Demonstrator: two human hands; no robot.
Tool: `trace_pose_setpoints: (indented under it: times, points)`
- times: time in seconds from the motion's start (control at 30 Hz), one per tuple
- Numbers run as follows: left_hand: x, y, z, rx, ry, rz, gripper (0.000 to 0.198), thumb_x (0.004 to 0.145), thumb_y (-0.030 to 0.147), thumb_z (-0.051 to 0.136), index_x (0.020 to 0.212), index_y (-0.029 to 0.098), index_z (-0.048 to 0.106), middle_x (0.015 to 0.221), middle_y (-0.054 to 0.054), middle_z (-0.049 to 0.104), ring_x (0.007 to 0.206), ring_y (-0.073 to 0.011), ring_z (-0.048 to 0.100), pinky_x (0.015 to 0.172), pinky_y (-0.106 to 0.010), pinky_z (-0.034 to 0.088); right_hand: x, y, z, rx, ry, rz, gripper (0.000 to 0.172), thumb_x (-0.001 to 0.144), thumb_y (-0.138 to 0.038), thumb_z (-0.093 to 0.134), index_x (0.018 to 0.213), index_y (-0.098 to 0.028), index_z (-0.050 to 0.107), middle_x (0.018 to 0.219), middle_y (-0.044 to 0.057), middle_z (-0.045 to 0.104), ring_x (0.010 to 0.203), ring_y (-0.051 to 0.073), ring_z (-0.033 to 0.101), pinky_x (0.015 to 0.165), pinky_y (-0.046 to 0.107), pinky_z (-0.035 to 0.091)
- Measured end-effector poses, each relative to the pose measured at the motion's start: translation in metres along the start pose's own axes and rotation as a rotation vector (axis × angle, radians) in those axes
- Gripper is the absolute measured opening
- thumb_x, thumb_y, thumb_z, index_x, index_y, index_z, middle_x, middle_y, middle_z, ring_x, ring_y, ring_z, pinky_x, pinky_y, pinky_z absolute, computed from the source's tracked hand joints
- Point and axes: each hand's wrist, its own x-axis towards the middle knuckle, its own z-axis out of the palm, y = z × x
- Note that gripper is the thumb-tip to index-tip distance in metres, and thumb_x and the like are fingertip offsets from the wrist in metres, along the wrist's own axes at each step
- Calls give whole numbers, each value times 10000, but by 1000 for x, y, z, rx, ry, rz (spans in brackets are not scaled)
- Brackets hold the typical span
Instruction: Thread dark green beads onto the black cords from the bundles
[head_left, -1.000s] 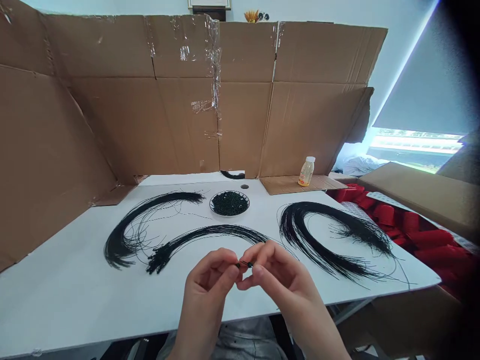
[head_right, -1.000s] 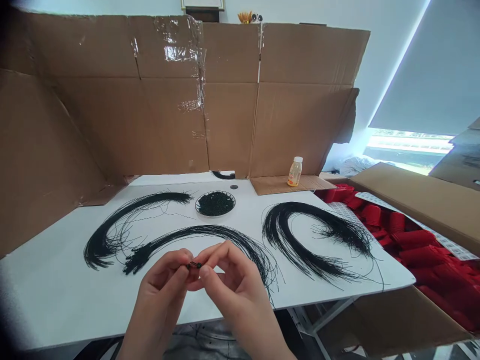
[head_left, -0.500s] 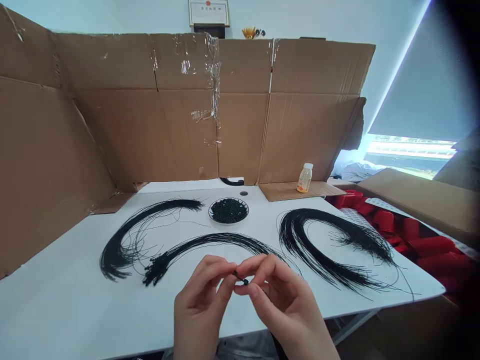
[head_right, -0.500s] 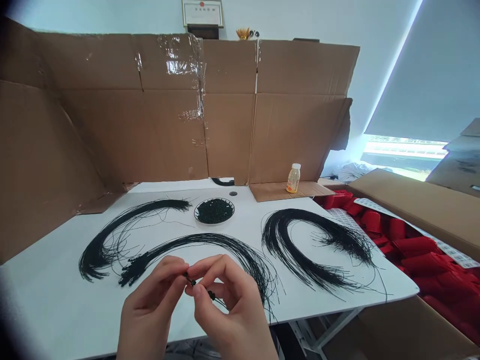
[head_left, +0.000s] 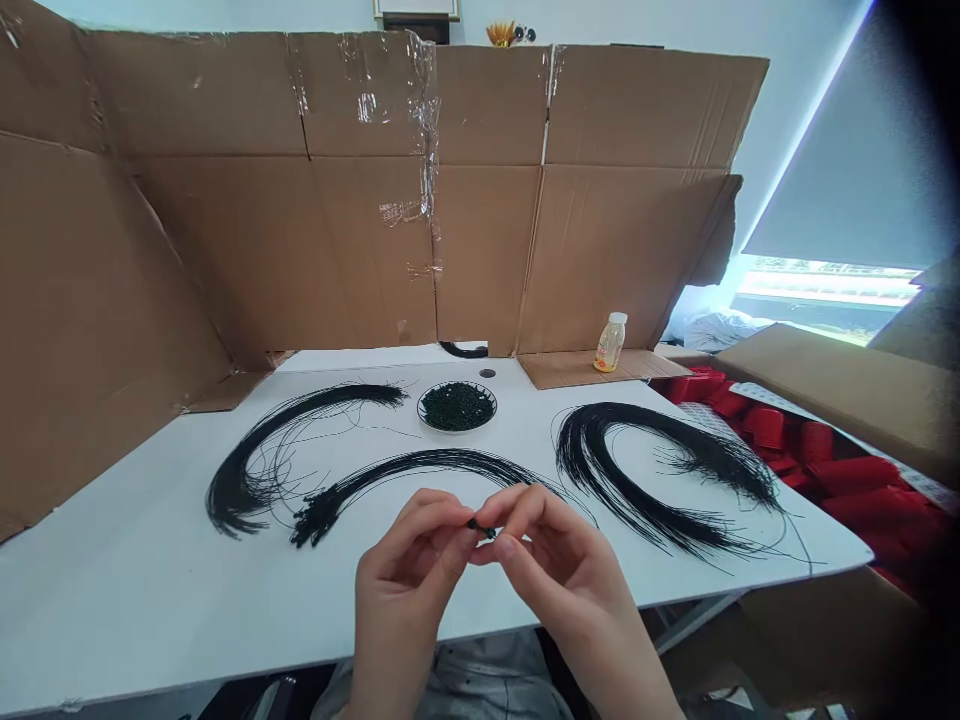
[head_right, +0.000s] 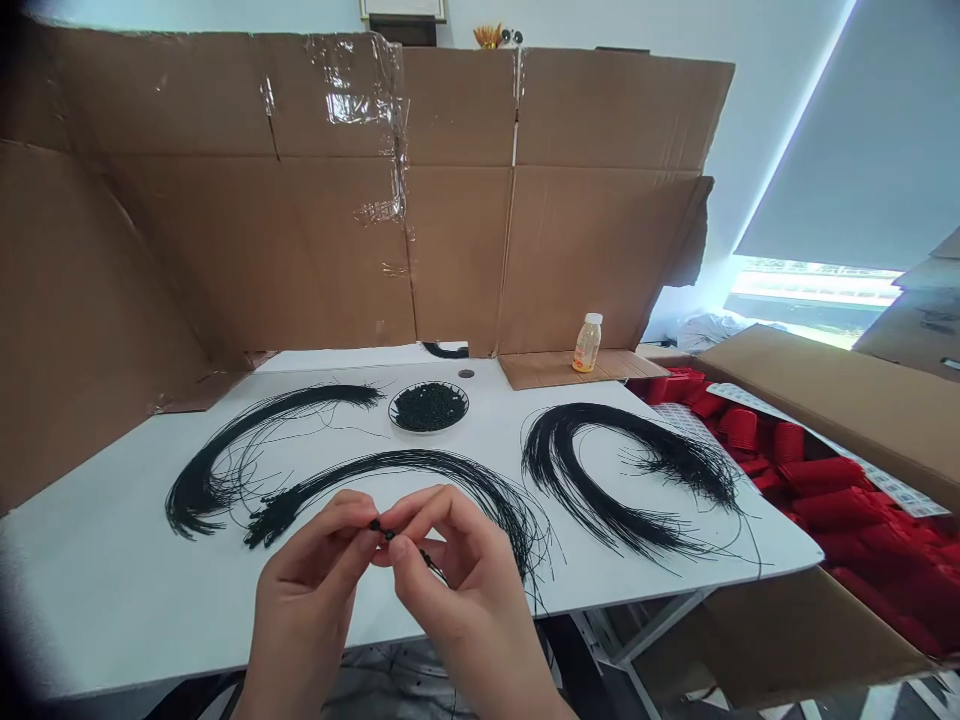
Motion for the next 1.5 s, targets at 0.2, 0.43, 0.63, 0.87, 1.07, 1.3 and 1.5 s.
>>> trace_pose_setpoints:
  times: [0.2, 0.43, 0.63, 0.87, 1.07, 1.3, 1.5]
  points:
    - [-2, -1, 0, 2, 16, 9, 116, 864, 179, 795, 887, 289, 823, 830, 10, 652, 748, -96, 640, 649, -127, 567, 1, 0, -3, -39, -4, 29, 147, 934, -273, 757, 818, -222, 682, 991, 16, 693, 943, 140, 656, 845, 208, 588]
    - [-3, 1, 2, 4, 55, 19, 65, 831, 201, 828, 838, 265, 830, 808, -17, 652, 763, -142, 619, 617, -185, 560, 1, 1, -8, -46, -82, 35, 142, 970, -238, 711, 838, -226, 659, 1031, 19, 675, 975, 147, 653, 889, 238, 586]
    - [-5, 6, 7, 14, 138, -9, 68, 767, 275, 888, 780, 258, 824, 789, -9, 625, 746, -146, 588, 628, -215, 539, 3, -1, 0, -27, -12, 38, 190, 929, -304, 763, 797, -213, 660, 986, 35, 680, 934, 166, 653, 849, 257, 598]
    - [-4, 5, 7, 39, 125, 12, 61, 794, 261, 864, 770, 239, 813, 790, -18, 619, 732, -150, 589, 609, -215, 540, 2, -2, 4, -75, 57, 30, 248, 873, -353, 803, 748, -209, 645, 940, 49, 673, 902, 188, 641, 825, 289, 598]
    - [-3, 4, 1, 80, 3, 76, 90, 857, 170, 793, 840, 253, 821, 816, -24, 630, 743, -143, 607, 619, -199, 563, 1, -4, 3, -108, 51, 21, 212, 888, -329, 779, 770, -210, 649, 948, 41, 676, 891, 180, 640, 830, 286, 587]
    - [-1, 8, 2, 64, -13, 48, 93, 839, 171, 808, 823, 258, 834, 796, -26, 652, 740, -142, 626, 622, -192, 572, 3, -3, 1, -97, 22, 15, 202, 886, -301, 779, 759, -209, 652, 926, 30, 662, 855, 163, 626, 816, 261, 582]
    - [1, 5, -2, 3, -13, -79, 142, 802, 210, 851, 918, 290, 831, 789, -9, 690, 752, -149, 659, 658, -202, 587, 5, -4, -4, -95, 1, 15, 193, 883, -293, 790, 767, -208, 661, 911, 34, 662, 845, 171, 621, 786, 268, 584]
